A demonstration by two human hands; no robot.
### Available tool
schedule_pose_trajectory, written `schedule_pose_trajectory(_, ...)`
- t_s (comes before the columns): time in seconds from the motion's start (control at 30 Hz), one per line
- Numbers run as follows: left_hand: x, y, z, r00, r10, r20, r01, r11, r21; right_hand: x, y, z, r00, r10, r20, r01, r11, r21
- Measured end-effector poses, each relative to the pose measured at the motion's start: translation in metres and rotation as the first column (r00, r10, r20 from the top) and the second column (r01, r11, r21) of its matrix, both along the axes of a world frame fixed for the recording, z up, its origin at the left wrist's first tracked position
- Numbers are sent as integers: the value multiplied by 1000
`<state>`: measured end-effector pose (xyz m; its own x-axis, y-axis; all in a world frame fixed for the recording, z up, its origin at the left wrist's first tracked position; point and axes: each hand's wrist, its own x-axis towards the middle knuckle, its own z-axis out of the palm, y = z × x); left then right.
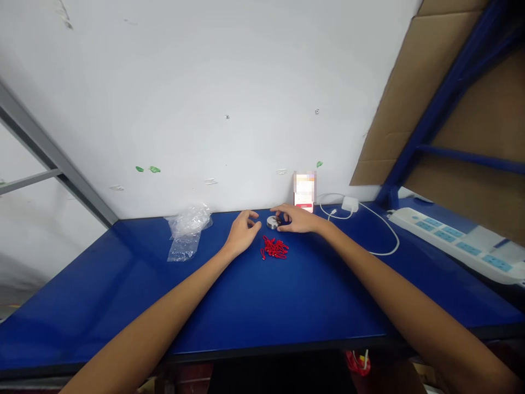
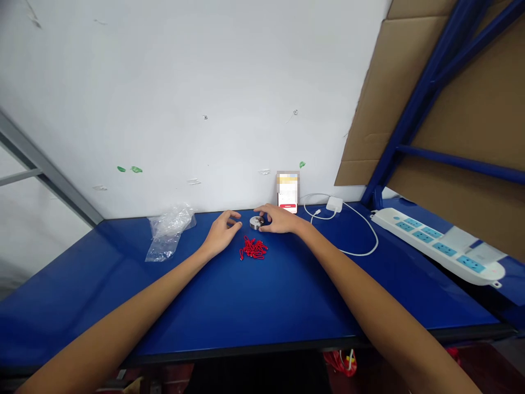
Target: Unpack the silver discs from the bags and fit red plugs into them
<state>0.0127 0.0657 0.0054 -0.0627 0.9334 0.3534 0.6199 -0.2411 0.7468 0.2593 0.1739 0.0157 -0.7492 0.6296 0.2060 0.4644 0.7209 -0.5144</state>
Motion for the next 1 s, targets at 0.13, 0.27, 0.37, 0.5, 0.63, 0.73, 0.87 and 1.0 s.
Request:
schedule_pose_trajectory(0.13, -1, -1, -2, 1000, -8, -4, 8, 1000, 4, 6, 6, 3, 1000, -9, -10, 8, 997, -81)
schedule_pose_trajectory(0.27, -1, 1, -4, 1000, -9, 1, 9, 1000, 1, 4, 4, 4, 997, -47, -53, 41, 994, -104)
schedule_pose_trajectory(0.37, -1, 3, -5, 1000, -19, 2, 19, 1000, 7, -2, 1, -1, 990, -109, -91, 99, 989, -112)
schedule_pose_trajectory(0.5, 1, 3, -6, 1000, -15, -7, 15, 1000, 4, -5, 2, -11, 988, -131, -85, 120, 985, -121)
schedule_pose_trajectory(0.63, 1, 2, -5, 1000, -14, -5, 14, 1000, -3, -4, 7, -18, 989, -118, -93, 107, 988, -114)
schedule_pose_trajectory(0.73, 1, 1, -4, 1000, -19, -1, 19, 1000, -1, -4, 10, -21, 990, -105, -91, 96, 991, -96)
schedule_pose_trajectory(0.87, 1, 1, -4, 1000, -15, -5, 15, 1000, -1, -4, 12, -24, 994, -82, -70, 76, 994, -74)
schedule_pose_trajectory(1.0, 1, 1, -5, 1000, -26, -16, 26, 1000, 5, -4, 13, -25, 996, -64, -69, 61, 997, -40)
